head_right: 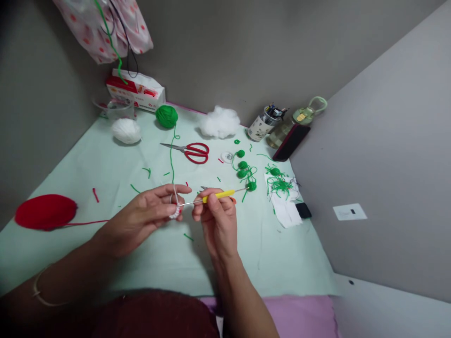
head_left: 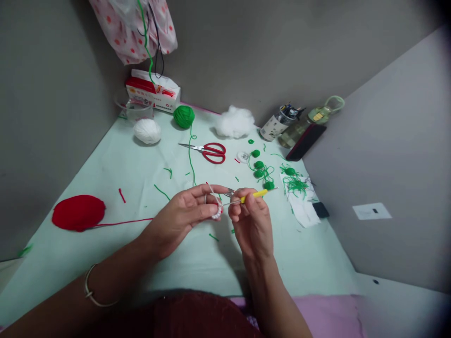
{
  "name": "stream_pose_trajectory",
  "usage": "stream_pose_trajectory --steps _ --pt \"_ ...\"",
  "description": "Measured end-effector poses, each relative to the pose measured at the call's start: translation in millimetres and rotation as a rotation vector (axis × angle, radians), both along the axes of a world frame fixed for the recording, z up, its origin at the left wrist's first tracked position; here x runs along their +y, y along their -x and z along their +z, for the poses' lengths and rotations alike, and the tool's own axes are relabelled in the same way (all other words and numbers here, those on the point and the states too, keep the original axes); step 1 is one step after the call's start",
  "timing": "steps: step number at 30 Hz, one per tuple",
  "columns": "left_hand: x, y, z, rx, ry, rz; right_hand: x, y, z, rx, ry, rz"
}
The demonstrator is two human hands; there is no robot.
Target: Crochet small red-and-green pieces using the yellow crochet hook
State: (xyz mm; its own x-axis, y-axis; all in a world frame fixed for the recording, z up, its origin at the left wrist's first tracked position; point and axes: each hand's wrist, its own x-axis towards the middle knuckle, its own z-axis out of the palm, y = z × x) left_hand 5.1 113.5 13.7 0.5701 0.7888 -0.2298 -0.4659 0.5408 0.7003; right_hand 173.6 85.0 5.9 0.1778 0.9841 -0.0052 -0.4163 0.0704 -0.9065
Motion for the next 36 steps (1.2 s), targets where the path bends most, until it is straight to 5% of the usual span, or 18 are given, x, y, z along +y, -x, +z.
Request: stream_pose_trajectory --steps 4,8,11,15,18,23,28,32,36 --pt "-5.4 -6.9 -3.9 0.121 -0.203 0.173 -6.3 10.5 -3.0 -0.274 -0.135 -0.078" --pt "-3.9 -0.9 -4.5 0.212 -0.245 0.195 -11.3 14.4 3.3 -0.574 -0.289 -0.142" --pt "-0.5 9.5 1.2 0.342 -0.349 0.199 -8.0 10.8 12.0 -0.49 -0.182 0.016" --pt "1.3 21.3 8.2 0.494 -0.535 0.28 1.9 9.4 22.2 -0.205 -0.014 0.398" --pt "2.8 28.4 7.7 0.426 -0.476 0.286 7.4 13.9 26.3 -0.132 0.019 0.532" --pt "6.6 33.6 7.5 0.281 -0.346 0.223 9.1 26.6 27.2 -0.275 -0.035 0.397" --pt "9.4 29.2 5.9 0.238 -0.288 0.179 10.4 36.4 23.6 -0.509 -0.134 0.414" --pt "15.4 37.3 -4.9 0.108 -0.159 0.153 16.8 26.2 24.9 -0.713 -0.244 0.355" --pt "20.5 47.8 -16.4 0.078 -0.132 0.114 19.2 11.3 32.6 -0.68 -0.224 0.348"
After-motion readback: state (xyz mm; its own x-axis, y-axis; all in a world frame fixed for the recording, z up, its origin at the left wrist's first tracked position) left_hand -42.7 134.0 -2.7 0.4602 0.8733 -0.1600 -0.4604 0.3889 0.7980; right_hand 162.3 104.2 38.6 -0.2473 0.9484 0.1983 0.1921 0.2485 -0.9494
